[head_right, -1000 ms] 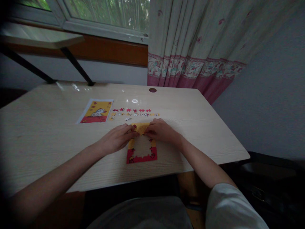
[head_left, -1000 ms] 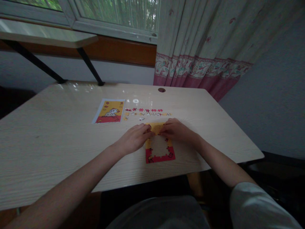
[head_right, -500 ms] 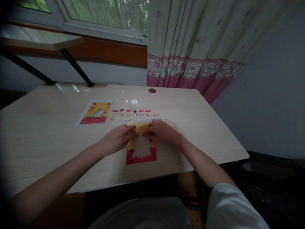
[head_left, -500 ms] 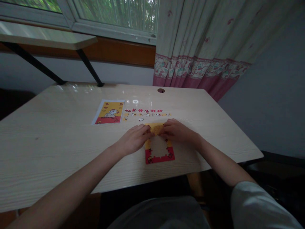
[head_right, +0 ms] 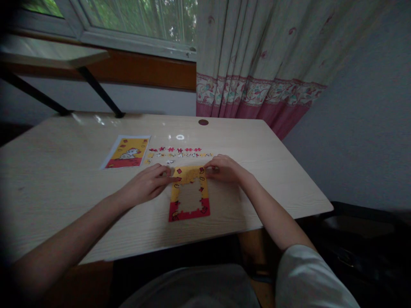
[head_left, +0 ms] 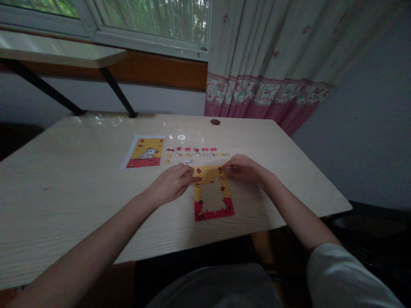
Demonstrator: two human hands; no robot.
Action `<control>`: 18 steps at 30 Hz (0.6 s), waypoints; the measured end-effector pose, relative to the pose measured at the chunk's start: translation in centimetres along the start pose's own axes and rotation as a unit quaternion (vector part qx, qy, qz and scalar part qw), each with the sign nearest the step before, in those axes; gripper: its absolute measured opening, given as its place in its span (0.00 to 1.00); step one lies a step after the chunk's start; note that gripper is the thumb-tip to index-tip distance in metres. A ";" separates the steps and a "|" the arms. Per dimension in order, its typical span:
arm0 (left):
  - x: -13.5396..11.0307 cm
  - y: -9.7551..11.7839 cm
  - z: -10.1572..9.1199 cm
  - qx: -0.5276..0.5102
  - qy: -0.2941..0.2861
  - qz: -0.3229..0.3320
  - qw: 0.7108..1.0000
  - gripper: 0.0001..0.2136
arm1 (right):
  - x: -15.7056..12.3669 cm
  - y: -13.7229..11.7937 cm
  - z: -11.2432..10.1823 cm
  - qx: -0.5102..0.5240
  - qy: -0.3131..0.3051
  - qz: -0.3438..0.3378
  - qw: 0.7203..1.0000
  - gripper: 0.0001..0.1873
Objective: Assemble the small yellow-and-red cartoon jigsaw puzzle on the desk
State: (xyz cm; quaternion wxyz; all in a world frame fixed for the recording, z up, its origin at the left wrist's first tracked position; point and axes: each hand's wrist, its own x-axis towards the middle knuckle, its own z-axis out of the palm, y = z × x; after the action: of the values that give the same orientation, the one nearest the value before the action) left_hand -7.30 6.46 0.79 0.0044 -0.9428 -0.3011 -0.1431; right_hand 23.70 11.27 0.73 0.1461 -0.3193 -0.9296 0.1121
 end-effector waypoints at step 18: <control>0.0 0.0 -0.3 -0.010 -0.007 -0.003 1.000 0.17 | 0.2 -1.1 -0.2 0.029 0.006 0.011 0.999 0.16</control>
State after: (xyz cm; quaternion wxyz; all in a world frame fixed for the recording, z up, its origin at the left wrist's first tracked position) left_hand -7.40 6.48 1.12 -0.0073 -0.9428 -0.3027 -0.1392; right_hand 22.99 10.62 1.26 0.1601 -0.3256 -0.9215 0.1386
